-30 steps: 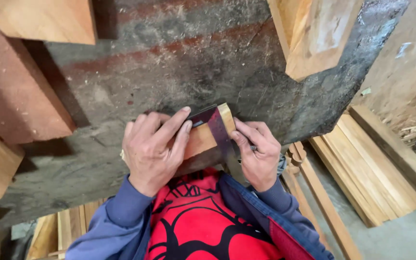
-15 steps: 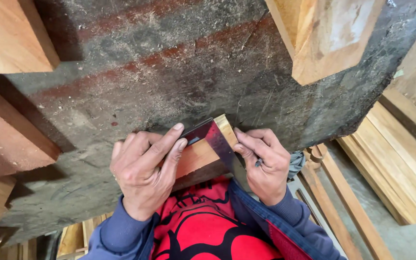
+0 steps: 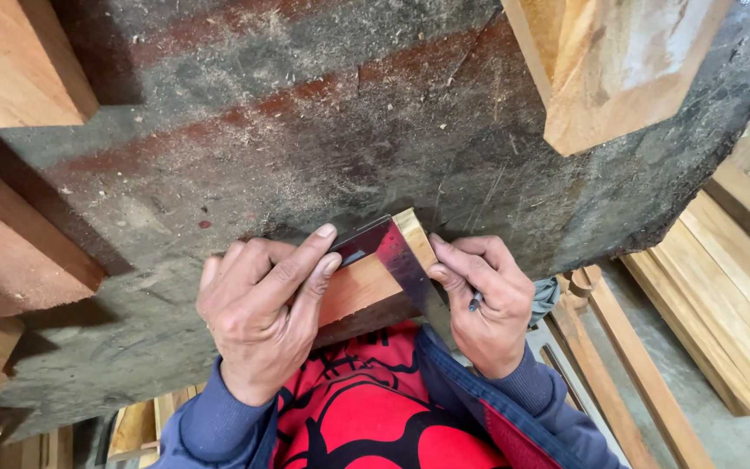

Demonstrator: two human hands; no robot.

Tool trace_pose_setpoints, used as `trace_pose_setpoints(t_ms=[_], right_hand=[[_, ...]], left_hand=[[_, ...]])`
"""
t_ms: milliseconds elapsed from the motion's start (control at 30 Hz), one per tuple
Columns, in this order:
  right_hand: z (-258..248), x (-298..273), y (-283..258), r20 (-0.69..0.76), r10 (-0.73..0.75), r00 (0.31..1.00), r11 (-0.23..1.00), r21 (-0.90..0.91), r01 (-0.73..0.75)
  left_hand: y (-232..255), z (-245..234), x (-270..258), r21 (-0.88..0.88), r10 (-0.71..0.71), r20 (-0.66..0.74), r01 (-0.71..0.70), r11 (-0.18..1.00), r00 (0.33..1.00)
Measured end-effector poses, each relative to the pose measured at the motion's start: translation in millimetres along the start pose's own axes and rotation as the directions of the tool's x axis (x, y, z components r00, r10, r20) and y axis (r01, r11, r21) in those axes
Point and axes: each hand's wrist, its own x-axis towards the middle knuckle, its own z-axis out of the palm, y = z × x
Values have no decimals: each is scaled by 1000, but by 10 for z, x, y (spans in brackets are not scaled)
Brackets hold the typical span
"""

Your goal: Measuring and marking wooden blocks using a try square and a pen on a workbench

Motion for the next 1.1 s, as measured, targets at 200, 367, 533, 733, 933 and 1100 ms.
trace_pose_setpoints(t_ms=[200, 367, 533, 733, 933, 1100], right_hand=[[-5, 8, -14, 1, 18, 1000, 1000, -5, -18], [-80, 42, -50, -86, -24, 996, 999, -34, 21], [-205, 18, 57, -318, 2, 948, 943, 316, 104], [-213, 101, -143, -155, -107, 982, 994, -42, 102], [-208, 169, -170, 61, -344, 937, 939, 37, 342], [-245, 76, -217, 47, -348, 936, 937, 17, 348]], left_hand=[[2, 3, 8, 9, 19, -2, -19, 1000, 1000], [0, 8, 16, 23, 49, -29, -49, 999, 998], [0, 11, -3, 24, 44, -43, -43, 999, 998], [5, 11, -11, 58, 67, -63, -63, 996, 996], [10, 6, -8, 52, 72, -62, -69, 996, 995], [-4, 21, -28, 68, 86, -64, -82, 994, 994]])
